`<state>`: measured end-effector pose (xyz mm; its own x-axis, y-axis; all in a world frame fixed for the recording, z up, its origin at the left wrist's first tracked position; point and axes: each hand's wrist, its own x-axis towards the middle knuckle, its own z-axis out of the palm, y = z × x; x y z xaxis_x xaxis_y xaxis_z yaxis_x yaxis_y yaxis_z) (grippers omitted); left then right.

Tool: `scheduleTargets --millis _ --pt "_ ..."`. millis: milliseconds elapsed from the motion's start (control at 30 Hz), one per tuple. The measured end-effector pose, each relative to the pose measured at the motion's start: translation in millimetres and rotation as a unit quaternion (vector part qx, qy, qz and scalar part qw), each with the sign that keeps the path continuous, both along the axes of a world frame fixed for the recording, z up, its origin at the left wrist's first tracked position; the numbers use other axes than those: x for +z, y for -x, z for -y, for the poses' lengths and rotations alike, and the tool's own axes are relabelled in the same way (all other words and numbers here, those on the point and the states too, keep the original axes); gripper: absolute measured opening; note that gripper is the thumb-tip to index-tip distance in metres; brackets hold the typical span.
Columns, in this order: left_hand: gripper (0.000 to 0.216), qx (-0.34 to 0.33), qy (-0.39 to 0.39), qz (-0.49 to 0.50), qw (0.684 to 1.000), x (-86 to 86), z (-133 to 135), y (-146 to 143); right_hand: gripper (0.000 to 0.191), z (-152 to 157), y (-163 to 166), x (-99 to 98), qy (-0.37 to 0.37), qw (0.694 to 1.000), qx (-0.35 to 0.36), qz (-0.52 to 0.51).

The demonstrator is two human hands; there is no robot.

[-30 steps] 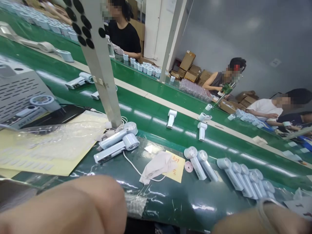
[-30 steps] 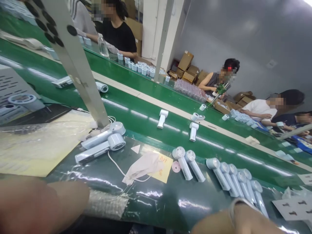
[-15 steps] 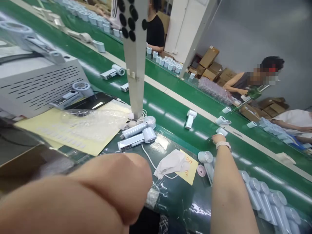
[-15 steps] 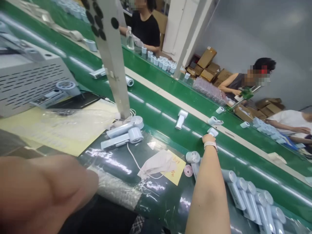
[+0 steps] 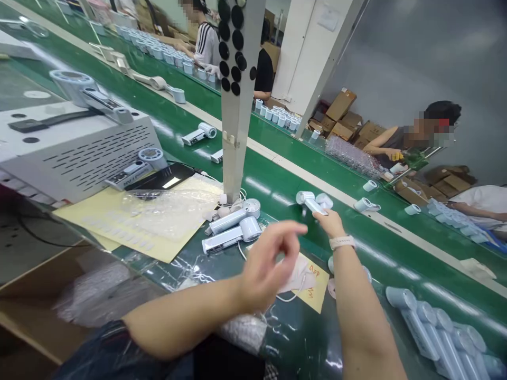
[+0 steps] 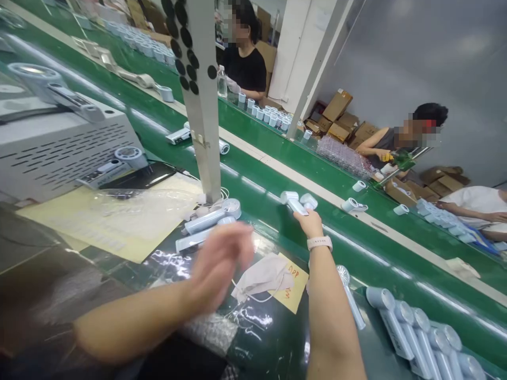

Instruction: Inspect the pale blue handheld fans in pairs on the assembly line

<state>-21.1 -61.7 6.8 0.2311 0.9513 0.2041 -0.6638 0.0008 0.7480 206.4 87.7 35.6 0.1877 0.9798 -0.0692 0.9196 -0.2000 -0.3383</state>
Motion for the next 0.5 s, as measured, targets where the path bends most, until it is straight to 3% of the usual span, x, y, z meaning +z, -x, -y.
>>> scheduleTargets --millis 67,133,233,300,433,500 --pt "0.035 -0.044 0.127 -0.015 0.991 -3.0 -55.2 -23.7 0.030 29.6 3.1 3.0 -0.022 0.999 0.028 -0.028" --pt "0.042 -0.095 0.195 0.001 0.976 -10.0 -83.4 -42.1 0.033 67.5 8.7 5.6 -0.062 0.995 0.063 -0.050" --pt "0.058 -0.157 0.205 0.096 0.961 -22.5 -81.7 -51.2 0.044 122.0 24.5 5.1 -0.119 0.983 0.124 -0.064" --pt "0.056 -0.173 0.202 0.130 0.955 -29.9 -71.5 -47.8 0.052 148.2 34.5 0.7 -0.116 0.979 0.149 -0.075" --pt "0.048 -0.214 0.228 0.095 0.945 -42.2 -66.7 -37.6 0.066 172.5 32.8 -14.6 -0.091 0.967 0.146 -0.189" --pt "0.057 -0.256 0.227 0.073 0.937 -45.2 -69.2 -35.0 0.055 175.1 22.9 -26.0 -0.103 0.948 0.111 -0.279"
